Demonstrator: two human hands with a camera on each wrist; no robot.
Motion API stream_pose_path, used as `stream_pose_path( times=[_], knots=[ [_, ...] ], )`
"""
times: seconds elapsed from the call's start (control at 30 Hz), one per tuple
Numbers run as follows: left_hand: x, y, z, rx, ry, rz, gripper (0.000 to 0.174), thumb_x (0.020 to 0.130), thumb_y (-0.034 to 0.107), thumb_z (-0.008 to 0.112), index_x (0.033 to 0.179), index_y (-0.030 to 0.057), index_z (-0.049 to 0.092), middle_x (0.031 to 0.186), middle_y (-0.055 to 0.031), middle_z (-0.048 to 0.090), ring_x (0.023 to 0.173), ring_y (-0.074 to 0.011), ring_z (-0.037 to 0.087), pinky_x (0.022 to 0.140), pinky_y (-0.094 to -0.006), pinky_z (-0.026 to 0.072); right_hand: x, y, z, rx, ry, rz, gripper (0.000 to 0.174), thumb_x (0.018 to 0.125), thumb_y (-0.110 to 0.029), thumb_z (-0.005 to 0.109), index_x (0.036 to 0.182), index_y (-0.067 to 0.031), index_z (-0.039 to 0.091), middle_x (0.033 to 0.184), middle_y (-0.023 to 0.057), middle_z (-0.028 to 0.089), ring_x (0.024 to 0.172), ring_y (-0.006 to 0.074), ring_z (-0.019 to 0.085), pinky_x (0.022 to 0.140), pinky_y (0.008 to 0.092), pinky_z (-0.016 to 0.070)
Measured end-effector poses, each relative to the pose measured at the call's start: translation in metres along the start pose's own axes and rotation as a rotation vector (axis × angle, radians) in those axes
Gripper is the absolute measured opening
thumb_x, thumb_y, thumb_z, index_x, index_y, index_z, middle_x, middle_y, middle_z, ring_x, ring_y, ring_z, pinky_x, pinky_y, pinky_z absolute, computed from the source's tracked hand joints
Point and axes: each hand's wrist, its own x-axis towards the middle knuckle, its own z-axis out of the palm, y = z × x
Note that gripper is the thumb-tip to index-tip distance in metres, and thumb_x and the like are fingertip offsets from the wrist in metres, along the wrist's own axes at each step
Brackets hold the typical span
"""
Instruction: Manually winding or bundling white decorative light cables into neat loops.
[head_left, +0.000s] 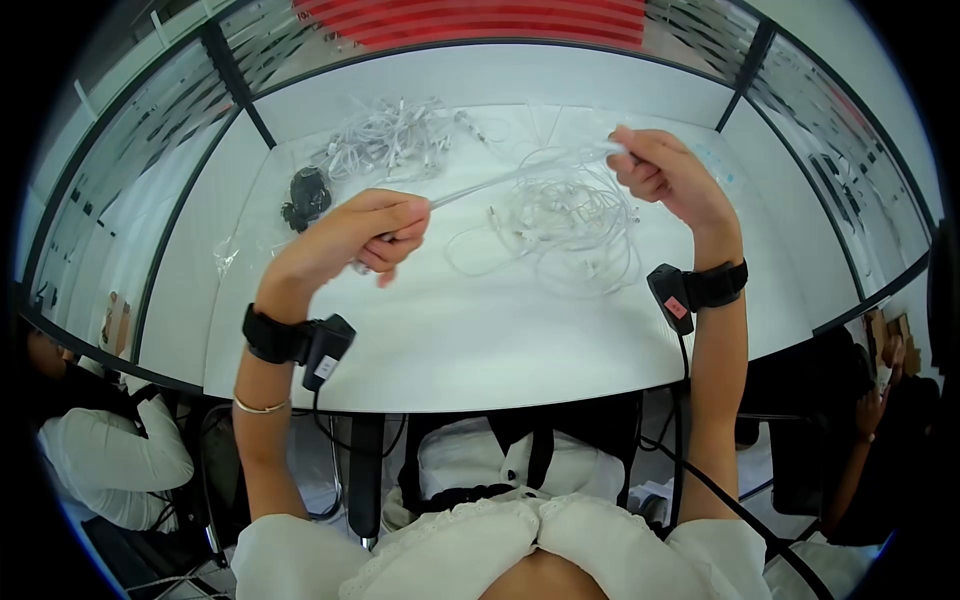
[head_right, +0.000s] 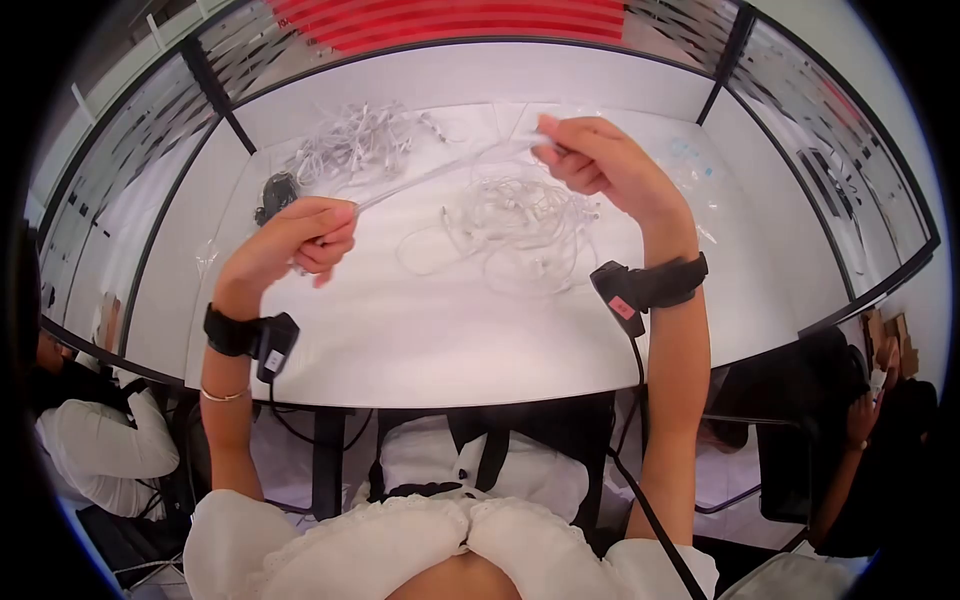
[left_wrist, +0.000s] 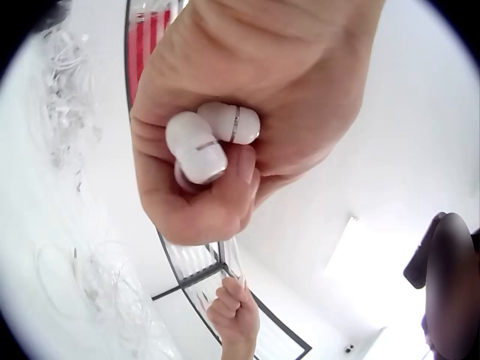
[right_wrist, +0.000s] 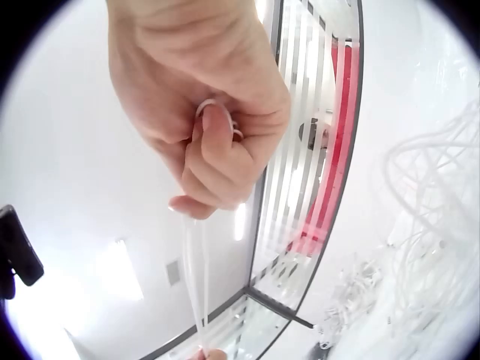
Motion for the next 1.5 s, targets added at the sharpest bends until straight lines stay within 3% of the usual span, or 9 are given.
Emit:
stream_pose_path(
  times=[0.17,0.6,0.63,0.8,0.93,1.03,1.23,1.4,1.5],
  knots=[
    [0.022,-0.026,0.016,-0.176,-0.053,0.110,0.035,0.097,0.031,0.040,0.066,0.0136,0.035,0.055,0.0068,0.028,0.047,-0.0043,0.026,0.057,-0.0246,0.0452,-0.003,-0.010,0.003,0.110,0.134,-0.073,0.037,0.096,-0.033,0.045,0.067,-0.0095,0.042,0.057,-0.0094,0.021,0.050,0.0035,0.014,0.045,0.0217,0.0116],
    [0.075,-0.041,0.055,-0.518,0.271,0.093,0.033,0.093,0.028,0.040,0.064,0.0156,0.030,0.055,0.0069,0.020,0.046,-0.0059,0.018,0.040,-0.0236,0.0191,0.019,-0.008,0.091,-0.124,0.237,-0.262,0.035,0.094,-0.038,0.046,0.073,-0.0106,0.047,0.059,-0.0088,0.034,0.050,0.0016,0.027,0.044,0.0185,0.0207],
    [0.072,-0.038,0.058,-0.497,0.284,0.105,0.033,0.092,0.029,0.041,0.064,0.0156,0.029,0.055,0.0068,0.020,0.046,-0.0060,0.017,0.041,-0.0236,0.0190,0.024,0.004,0.100,-0.212,0.257,-0.341,0.038,0.094,-0.034,0.043,0.075,-0.0024,0.050,0.060,0.0017,0.042,0.058,0.0117,0.037,0.056,0.0268,0.0338],
    [0.066,-0.041,0.064,-0.418,0.322,0.129,0.034,0.091,0.031,0.043,0.064,0.0146,0.032,0.054,0.0062,0.022,0.044,-0.0062,0.018,0.040,-0.0238,0.0191,0.021,0.014,0.122,-0.519,0.222,-0.204,0.038,0.095,-0.032,0.043,0.076,0.0001,0.049,0.064,0.0155,0.044,0.060,0.0213,0.040,0.058,0.0314,0.0372],
    [0.066,-0.045,0.054,-0.330,0.484,0.202,0.035,0.094,0.029,0.042,0.064,0.0126,0.036,0.053,0.0060,0.027,0.042,-0.0046,0.022,0.038,-0.0225,0.0195,0.020,0.022,0.105,-0.233,0.296,-0.301,0.043,0.094,-0.035,0.044,0.070,0.0006,0.048,0.057,0.0024,0.044,0.054,0.0157,0.039,0.054,0.0306,0.0366],
    [0.059,-0.046,0.030,-0.301,0.597,0.257,0.036,0.096,0.027,0.042,0.064,0.0117,0.035,0.052,0.0062,0.028,0.042,-0.0031,0.022,0.037,-0.0210,0.0186,0.017,0.013,0.065,-0.073,0.289,0.037,0.043,0.093,-0.035,0.045,0.067,-0.0017,0.047,0.059,-0.0007,0.046,0.059,0.0119,0.043,0.056,0.0273,0.0361],
    [0.049,-0.036,0.022,-0.155,0.643,0.374,0.037,0.097,0.028,0.041,0.065,0.0123,0.032,0.054,0.0068,0.026,0.044,-0.0021,0.019,0.037,-0.0206,0.0173,0.021,0.038,0.032,-0.291,0.113,0.078,0.042,0.092,-0.037,0.046,0.075,-0.0012,0.059,0.059,0.0014,0.051,0.056,0.0110,0.048,0.058,0.0244,0.0375],
    [0.039,-0.018,0.033,0.048,0.560,0.403,0.039,0.098,0.030,0.040,0.064,0.0116,0.033,0.056,0.0065,0.026,0.048,-0.0024,0.021,0.041,-0.0209,0.0201,0.019,0.027,0.046,-0.437,0.320,-0.253,0.041,0.090,-0.033,0.053,0.123,-0.0074,0.053,0.117,0.0070,0.057,0.112,0.0189,0.050,0.096,0.0344,0.0377],
    [0.040,-0.012,0.037,0.207,0.554,0.477,0.039,0.098,0.031,0.041,0.065,0.0115,0.031,0.057,0.0066,0.026,0.049,-0.0021,0.020,0.041,-0.0200,0.0187,0.017,-0.004,0.064,-0.497,0.460,-0.541,0.039,0.090,-0.031,0.054,0.121,-0.0063,0.054,0.117,0.0081,0.058,0.112,0.0194,0.051,0.097,0.0341,0.0367]
  ],
)
